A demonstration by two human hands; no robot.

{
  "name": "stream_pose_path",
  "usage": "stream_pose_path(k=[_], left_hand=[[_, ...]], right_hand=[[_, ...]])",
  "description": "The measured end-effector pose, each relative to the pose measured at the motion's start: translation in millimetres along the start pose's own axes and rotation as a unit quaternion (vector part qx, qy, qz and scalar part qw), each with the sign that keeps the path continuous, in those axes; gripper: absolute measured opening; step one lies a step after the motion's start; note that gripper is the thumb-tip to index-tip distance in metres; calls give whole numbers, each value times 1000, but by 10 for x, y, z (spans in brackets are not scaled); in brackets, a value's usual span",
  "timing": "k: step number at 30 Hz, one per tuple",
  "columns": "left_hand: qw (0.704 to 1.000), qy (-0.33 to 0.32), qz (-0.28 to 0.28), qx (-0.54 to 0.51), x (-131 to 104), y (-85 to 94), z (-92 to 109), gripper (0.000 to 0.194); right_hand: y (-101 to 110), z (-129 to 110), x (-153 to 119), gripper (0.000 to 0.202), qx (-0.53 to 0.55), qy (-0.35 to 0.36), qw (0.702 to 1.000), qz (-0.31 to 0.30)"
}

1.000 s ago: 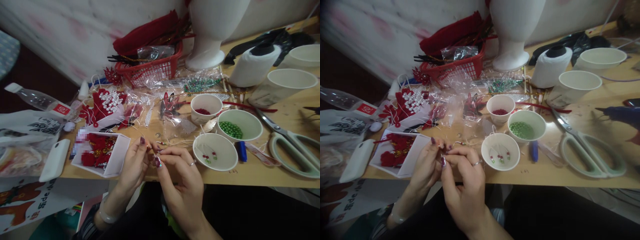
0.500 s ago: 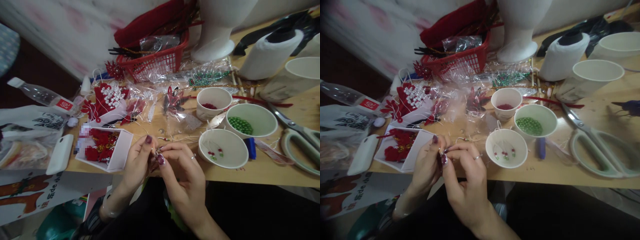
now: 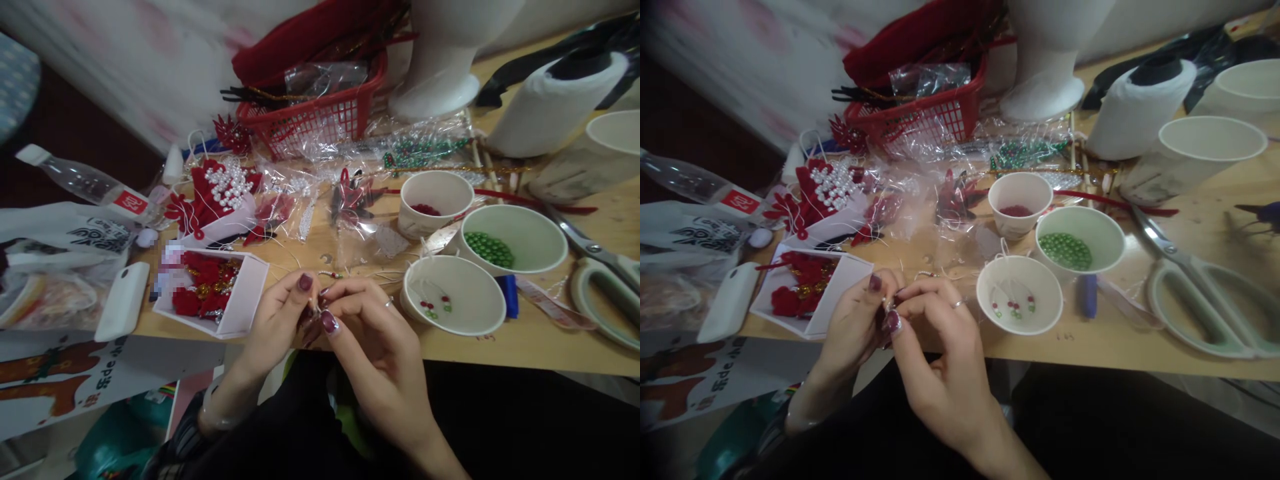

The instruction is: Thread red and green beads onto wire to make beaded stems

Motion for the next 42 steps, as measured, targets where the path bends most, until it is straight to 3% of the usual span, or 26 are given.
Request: stream_pose_path(k=[5,14,21,33,42], left_hand=[[988,79,-56,-118,24,-133,-109,45],[978,121,-50,-163,10,-147,-173,41],[988,75,-20,-136,33,-88,-103,36],[991,47,-28,-125,36,-84,-35,29],[990,57,-26,-124,27,-70,-50,28]], right_hand=[[31,-21,-6,15,-29,25,999,24],[24,7,-15,15,-13,17,999,30],[48,2,14,14,-24,13,999,37],[53,15,16,13,-24,4,999,39],[38,4,11,14,-21,1,999,39]])
Point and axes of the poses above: each hand's wrist, its own x-axis towards the middle knuckle, its own y-axis out of the back of the hand, z = x × y, the point moved 9 cm from there along x, towards the middle knuckle, and after that the axes turned 4 degrees about z, right-handed, at the moved point
